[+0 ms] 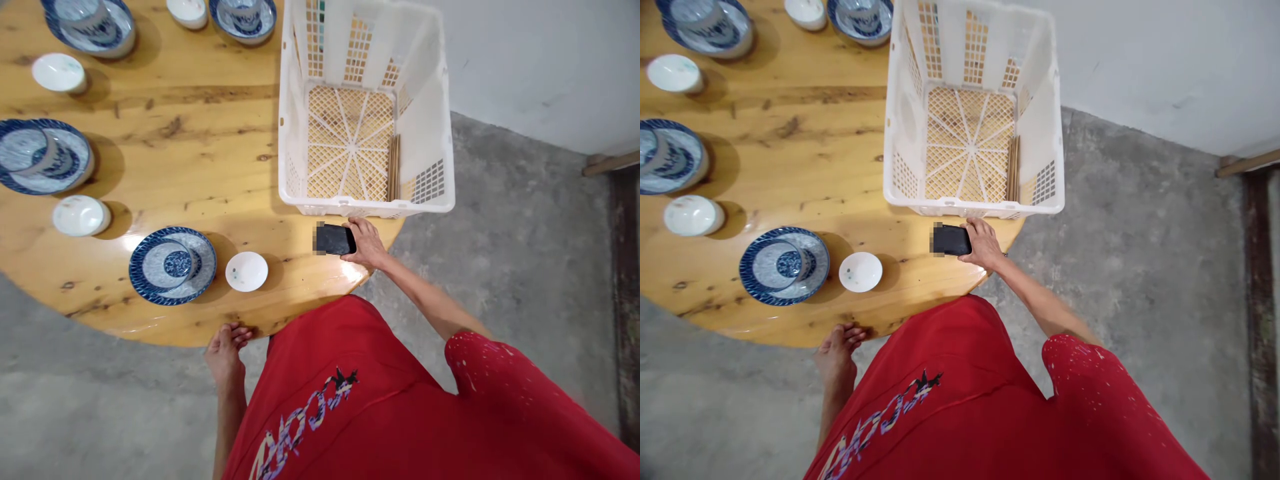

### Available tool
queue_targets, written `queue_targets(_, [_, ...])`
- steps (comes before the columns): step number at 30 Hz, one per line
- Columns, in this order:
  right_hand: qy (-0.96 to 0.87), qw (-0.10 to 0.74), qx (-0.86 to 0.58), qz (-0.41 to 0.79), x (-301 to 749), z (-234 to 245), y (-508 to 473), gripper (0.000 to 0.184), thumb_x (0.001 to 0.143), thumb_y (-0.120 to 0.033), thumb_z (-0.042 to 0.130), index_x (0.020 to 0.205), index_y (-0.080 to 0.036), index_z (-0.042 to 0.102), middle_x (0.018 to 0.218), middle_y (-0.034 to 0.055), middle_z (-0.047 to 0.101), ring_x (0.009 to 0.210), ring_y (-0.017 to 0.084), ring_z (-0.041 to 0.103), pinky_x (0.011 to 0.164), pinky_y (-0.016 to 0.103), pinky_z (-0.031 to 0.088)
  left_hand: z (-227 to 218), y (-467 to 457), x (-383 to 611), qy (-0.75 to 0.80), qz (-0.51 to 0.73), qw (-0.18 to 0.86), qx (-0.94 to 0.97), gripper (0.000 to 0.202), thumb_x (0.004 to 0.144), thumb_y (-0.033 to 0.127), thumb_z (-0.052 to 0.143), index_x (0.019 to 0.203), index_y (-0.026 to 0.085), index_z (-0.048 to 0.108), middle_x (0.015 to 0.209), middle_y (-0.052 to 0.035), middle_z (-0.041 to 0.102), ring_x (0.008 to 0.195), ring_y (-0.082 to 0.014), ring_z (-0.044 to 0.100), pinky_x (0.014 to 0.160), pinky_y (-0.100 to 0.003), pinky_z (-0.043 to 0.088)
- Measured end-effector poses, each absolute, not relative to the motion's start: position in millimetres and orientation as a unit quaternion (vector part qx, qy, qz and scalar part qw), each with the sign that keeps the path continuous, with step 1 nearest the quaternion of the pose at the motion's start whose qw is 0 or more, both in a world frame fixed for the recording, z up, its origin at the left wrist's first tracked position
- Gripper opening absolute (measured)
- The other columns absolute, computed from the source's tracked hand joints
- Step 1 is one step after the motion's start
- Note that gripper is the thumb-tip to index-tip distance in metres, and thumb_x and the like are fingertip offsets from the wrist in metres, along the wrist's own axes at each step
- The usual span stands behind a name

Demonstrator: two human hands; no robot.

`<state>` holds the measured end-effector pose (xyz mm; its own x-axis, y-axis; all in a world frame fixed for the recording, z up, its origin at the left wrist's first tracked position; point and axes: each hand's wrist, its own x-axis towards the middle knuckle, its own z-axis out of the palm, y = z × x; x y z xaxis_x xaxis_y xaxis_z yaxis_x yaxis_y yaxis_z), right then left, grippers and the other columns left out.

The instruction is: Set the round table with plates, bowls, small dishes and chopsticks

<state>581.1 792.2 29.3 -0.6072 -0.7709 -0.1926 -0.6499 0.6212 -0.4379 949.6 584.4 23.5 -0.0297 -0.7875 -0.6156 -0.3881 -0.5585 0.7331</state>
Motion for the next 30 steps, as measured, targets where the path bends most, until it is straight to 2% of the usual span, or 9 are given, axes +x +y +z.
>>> queue_targets(5, [0.894, 0.192, -0.368, -0.168, 586.5, 31.0, 788.4, 0.089, 0.064, -0.037, 0.085, 0.144, -0.022, 0.048, 0.155, 0.0171, 0.038, 0.146, 0.036, 0.031, 0.117, 0.054, 0.026, 25.3, 585.1, 948.1, -0.431, -0.570, 0.174, 0.677, 0.037, 0.073, 0.048, 0.069, 0.086, 0.014, 0.067, 0.066, 0.0000, 0.069, 0.055, -0.0116, 0.066, 0.050, -0.019, 0.043])
queue_targets(14, [0.901, 0.183, -0.354, -0.173, 588.6, 35.0, 783.9, 0.082, 0.060, -0.036, 0.087, 0.134, -0.022, 0.054, 0.150, 0.0174, 0.044, 0.143, 0.037, 0.035, 0.116, 0.053, 0.026, 24.8, 583.7, 947.1, -0.434, -0.571, 0.164, 0.677, 0.037, 0.072, 0.049, 0.068, 0.085, 0.014, 0.066, 0.066, -0.0003, 0.069, 0.055, -0.0126, 0.066, 0.050, -0.020, 0.043])
queue_targets(30, [0.900, 0.166, -0.371, -0.157, 588.3, 34.9, 787.3, 0.077, 0.067, -0.043, 0.082, 0.135, -0.022, 0.053, 0.149, 0.0168, 0.047, 0.142, 0.036, 0.037, 0.115, 0.053, 0.026, 19.7, 584.3, 949.5, -0.434, -0.566, 0.178, 0.678, 0.039, 0.073, 0.050, 0.067, 0.085, 0.013, 0.067, 0.065, -0.0008, 0.069, 0.052, -0.0129, 0.065, 0.047, -0.020, 0.041])
